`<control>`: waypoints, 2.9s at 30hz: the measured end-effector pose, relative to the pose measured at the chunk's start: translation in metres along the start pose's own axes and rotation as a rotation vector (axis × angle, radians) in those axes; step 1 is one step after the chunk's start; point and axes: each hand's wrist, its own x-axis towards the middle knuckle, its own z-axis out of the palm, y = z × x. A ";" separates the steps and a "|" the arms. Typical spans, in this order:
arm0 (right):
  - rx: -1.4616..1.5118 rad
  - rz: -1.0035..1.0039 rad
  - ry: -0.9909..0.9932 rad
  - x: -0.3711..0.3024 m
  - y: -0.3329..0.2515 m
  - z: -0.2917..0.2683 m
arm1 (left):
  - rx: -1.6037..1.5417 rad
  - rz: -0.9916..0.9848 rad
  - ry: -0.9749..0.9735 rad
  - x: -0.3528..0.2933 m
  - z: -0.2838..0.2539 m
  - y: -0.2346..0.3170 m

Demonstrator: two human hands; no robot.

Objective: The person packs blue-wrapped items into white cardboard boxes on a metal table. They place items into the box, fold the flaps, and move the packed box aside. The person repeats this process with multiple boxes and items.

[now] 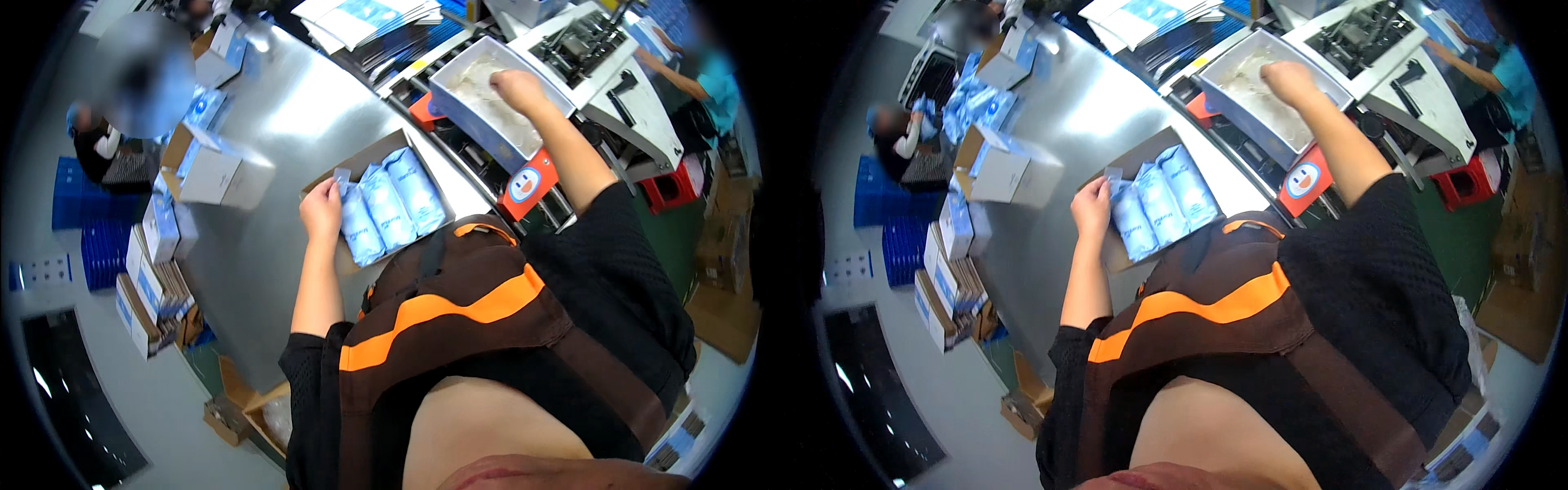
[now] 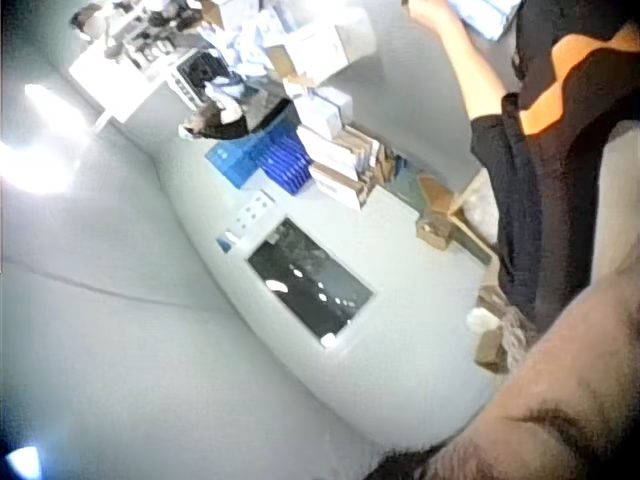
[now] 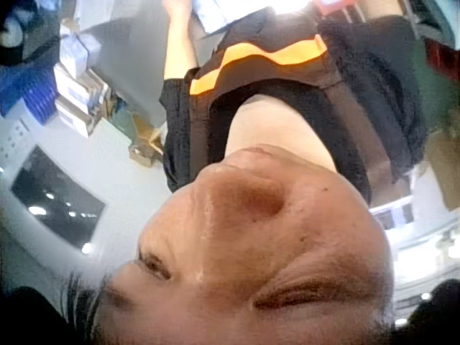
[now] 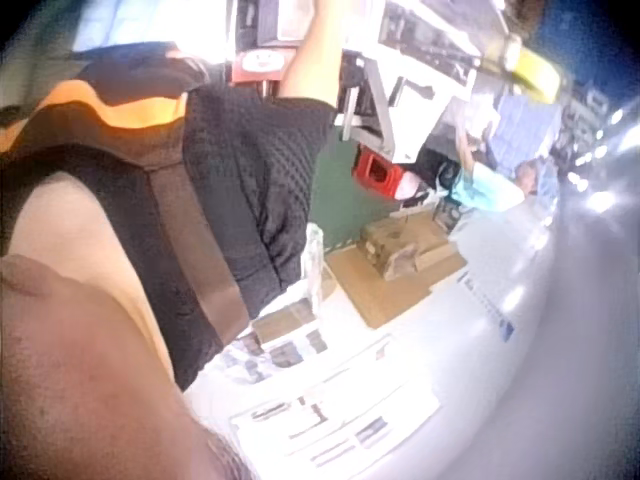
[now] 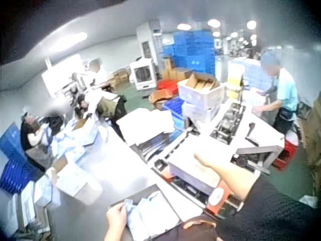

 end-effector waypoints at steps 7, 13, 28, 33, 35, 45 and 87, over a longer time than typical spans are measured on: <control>0.664 0.183 0.250 -0.030 0.026 -0.026 | 0.443 0.374 -0.174 -0.036 0.033 -0.001; 0.947 0.248 0.048 -0.029 0.034 -0.028 | 0.337 0.384 -0.564 -0.074 0.015 -0.004; 0.335 -0.638 -0.649 -0.065 -0.256 0.045 | -0.283 -0.285 -0.313 -0.114 -0.037 -0.020; 0.320 -0.473 -0.067 -0.077 -0.240 -0.006 | -0.169 -0.261 -0.375 -0.115 -0.050 -0.013; 0.319 -0.043 -0.123 -0.077 -0.221 -0.038 | -0.030 -0.170 -0.371 -0.117 -0.046 -0.010; 0.683 -0.113 -1.245 -0.033 -0.253 0.099 | 0.188 0.178 -0.611 -0.064 -0.009 0.040; 0.316 0.108 0.194 -0.025 -0.056 -0.037 | -0.196 0.581 -0.362 0.036 0.105 0.018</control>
